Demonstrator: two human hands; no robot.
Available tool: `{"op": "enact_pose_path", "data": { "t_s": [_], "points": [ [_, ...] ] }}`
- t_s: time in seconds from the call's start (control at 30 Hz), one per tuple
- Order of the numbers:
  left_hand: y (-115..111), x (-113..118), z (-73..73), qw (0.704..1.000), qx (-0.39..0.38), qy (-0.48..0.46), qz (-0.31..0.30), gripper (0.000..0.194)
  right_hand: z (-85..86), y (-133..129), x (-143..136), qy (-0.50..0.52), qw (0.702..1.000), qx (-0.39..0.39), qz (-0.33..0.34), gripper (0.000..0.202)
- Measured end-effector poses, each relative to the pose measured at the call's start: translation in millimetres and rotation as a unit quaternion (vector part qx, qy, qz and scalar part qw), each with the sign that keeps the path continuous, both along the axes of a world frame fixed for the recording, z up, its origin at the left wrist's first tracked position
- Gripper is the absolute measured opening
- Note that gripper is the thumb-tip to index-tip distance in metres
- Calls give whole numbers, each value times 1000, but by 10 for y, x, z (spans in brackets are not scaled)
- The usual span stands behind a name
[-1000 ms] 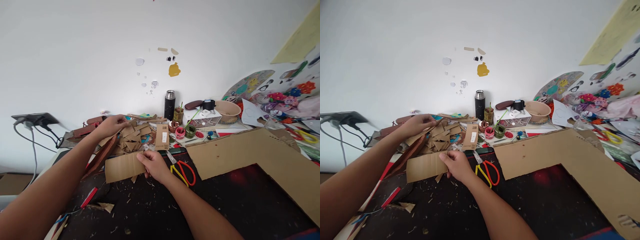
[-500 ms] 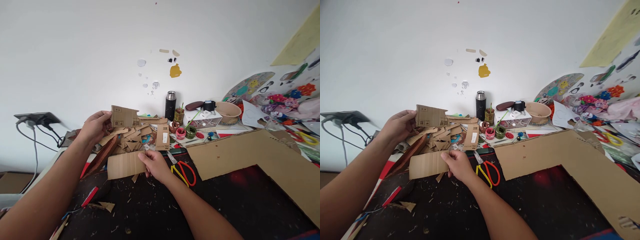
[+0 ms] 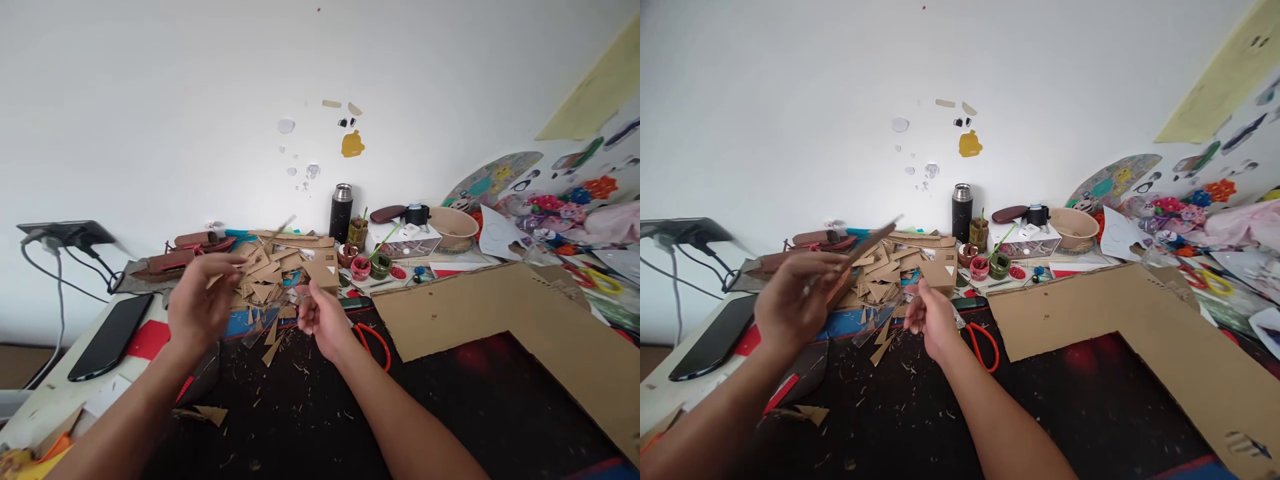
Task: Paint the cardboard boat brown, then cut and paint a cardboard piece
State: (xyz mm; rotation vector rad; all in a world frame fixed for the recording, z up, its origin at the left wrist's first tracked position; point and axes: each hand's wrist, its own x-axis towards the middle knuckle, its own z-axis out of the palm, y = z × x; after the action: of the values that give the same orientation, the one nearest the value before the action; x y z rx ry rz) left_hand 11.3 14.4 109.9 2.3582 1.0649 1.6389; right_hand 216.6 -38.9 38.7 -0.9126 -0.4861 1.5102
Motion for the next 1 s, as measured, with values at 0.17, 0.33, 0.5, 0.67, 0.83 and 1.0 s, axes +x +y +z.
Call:
{"op": "enact_pose_path", "data": {
  "t_s": [0.17, 0.33, 0.5, 0.67, 0.83, 1.0],
  "points": [
    [-148, -95, -174, 960, 120, 209, -140, 20, -23, -52, -101, -42, 997, 36, 61, 71],
    [-188, -222, -322, 946, 115, 259, -157, 22, 5, -6, 8, -47, 997, 52, 19, 78],
    [-280, -162, -437, 966, -67, 161, -190, 17, -34, -1, 10, -110, 993, 52, -1, 65],
    [-369, 26, -508, 974, -213, -58, -48, 33, -48, -10, -11, -150, 988, 25, -33, 59],
    [-380, 201, -542, 824, -490, -260, -116, 56, -33, -9, -14, -164, 985, 32, -47, 59],
    [-345, 286, -485, 774, -528, -319, -140, 45, -11, -51, -69, -189, 981, 52, 5, 58]
  ]
}}
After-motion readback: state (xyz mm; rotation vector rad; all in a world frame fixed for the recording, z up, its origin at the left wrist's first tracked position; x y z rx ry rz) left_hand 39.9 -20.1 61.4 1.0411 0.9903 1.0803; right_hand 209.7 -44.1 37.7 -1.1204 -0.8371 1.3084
